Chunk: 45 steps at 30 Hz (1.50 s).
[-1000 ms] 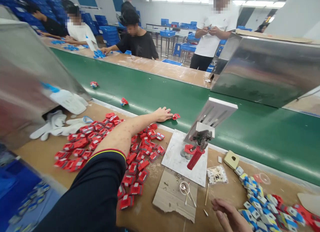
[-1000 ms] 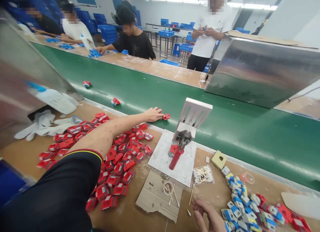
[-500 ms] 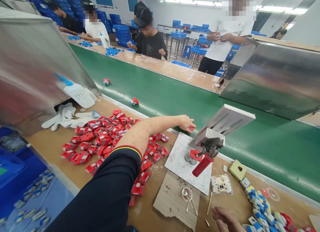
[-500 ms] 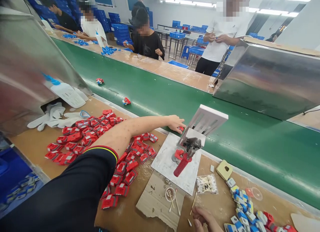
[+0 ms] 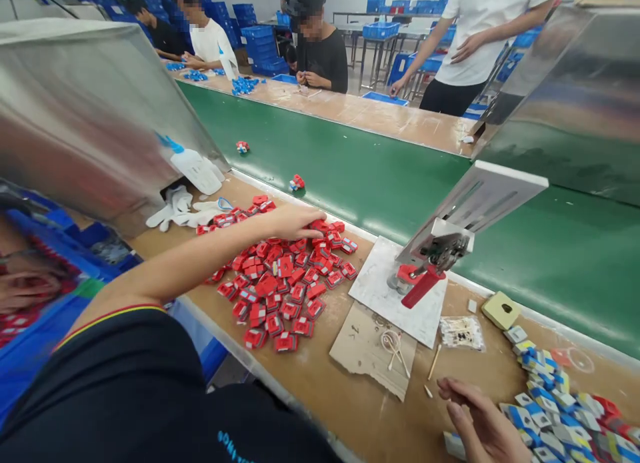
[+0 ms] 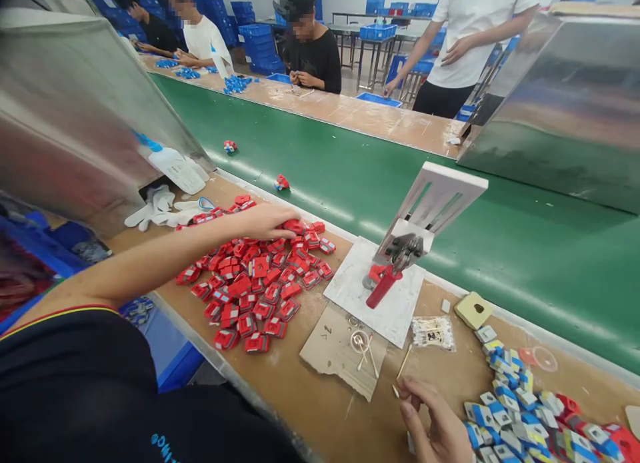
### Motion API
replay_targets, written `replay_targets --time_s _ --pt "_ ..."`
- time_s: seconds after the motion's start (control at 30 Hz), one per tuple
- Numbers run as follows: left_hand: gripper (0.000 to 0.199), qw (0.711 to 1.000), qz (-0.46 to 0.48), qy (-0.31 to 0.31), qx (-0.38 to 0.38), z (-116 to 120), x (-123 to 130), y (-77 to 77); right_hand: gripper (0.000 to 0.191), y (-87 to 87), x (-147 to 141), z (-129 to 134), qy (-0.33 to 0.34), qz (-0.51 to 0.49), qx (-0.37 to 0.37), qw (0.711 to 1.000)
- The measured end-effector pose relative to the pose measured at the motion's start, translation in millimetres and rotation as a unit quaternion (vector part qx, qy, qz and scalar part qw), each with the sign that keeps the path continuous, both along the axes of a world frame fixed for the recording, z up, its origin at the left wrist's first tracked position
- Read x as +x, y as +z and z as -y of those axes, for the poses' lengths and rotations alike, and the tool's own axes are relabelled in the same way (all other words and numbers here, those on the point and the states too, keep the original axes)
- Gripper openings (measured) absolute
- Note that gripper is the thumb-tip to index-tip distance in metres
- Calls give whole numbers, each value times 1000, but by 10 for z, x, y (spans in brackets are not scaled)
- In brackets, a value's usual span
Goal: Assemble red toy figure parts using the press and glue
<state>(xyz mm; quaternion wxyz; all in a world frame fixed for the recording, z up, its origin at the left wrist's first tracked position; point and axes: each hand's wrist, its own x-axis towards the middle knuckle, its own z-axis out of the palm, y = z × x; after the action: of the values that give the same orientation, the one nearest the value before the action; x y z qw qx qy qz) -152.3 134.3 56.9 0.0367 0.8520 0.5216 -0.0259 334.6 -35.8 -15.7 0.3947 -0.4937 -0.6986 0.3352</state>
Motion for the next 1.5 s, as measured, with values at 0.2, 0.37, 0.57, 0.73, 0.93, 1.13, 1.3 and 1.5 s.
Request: replay_targets --time_s 0.2,0.37,0.57,0.73,0.93,1.13,1.3,1.5 --pt "30 996 71 12 55 506 48 -405 10 116 -74 40 -9 -19 89 996" --pt "39 877 443 33 183 959 122 -323 8 168 -98 97 -41 12 130 991" --pt "51 685 726 51 37 1657 1252 -463 21 132 -365 -64 96 207 108 968" --pt "59 545 795 159 -214 1461 1975 -843 11 -10 -529 -315 112 285 97 947" --pt "61 596 774 155 -150 1407 1881 -1054 18 -122 -702 -412 93 247 146 953" --pt "57 573 788 174 -144 1473 1861 -1063 9 -139 -709 -352 58 105 84 989" --pt "42 469 812 240 -251 1475 1880 -987 9 -135 -704 -370 32 92 63 993" --pt "47 454 797 297 -267 1510 1904 -1026 8 -119 -706 -362 7 50 48 998"
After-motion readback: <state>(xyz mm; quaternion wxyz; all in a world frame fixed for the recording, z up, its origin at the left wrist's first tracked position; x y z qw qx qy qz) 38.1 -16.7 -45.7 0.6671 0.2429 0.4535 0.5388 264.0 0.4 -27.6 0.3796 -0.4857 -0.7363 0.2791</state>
